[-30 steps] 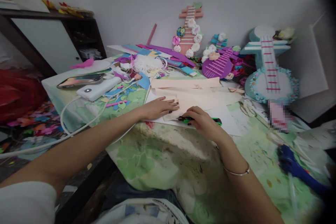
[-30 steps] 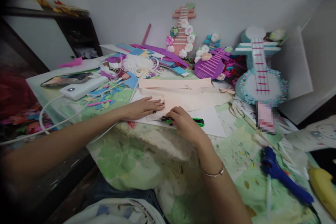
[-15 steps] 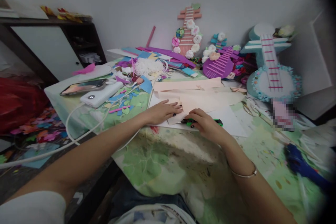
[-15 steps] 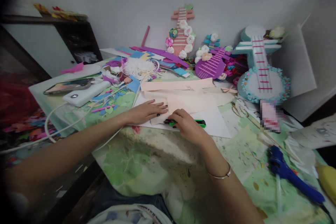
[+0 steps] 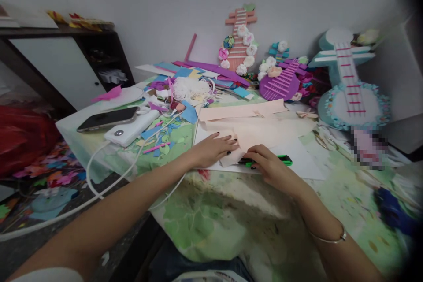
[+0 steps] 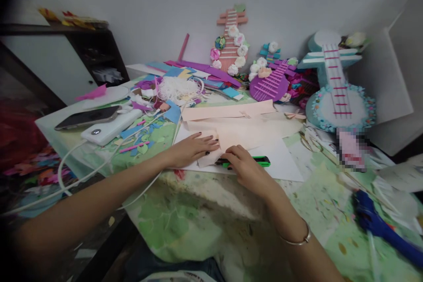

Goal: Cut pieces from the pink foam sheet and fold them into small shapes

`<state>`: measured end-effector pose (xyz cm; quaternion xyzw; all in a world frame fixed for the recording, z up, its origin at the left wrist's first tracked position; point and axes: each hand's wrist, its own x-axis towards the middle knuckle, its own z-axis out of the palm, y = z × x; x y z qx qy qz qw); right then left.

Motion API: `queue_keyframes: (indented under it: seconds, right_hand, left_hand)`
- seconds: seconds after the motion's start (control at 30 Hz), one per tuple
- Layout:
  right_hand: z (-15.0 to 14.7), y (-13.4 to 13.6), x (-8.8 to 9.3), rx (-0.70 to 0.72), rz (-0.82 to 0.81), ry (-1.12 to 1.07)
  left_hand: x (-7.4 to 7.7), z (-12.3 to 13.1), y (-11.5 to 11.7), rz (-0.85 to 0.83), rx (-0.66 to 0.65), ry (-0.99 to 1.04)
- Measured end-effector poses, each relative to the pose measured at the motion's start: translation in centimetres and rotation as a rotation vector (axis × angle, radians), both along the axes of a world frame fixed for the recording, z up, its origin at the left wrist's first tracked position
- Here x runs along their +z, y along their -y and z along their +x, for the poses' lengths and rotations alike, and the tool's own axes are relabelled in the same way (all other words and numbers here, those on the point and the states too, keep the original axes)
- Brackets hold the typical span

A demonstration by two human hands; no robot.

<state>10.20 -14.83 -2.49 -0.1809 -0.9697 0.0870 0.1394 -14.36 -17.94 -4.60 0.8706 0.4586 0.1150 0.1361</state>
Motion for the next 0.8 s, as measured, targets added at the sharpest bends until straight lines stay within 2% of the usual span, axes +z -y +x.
queue_keyframes:
  seconds: [0.8]
  right_hand:
    - [-0.46,0.45,0.20,0.011,0.031,-0.018]
  left_hand:
    - [-0.26,0.05,-0.15,0.032,0.007,-0.007]
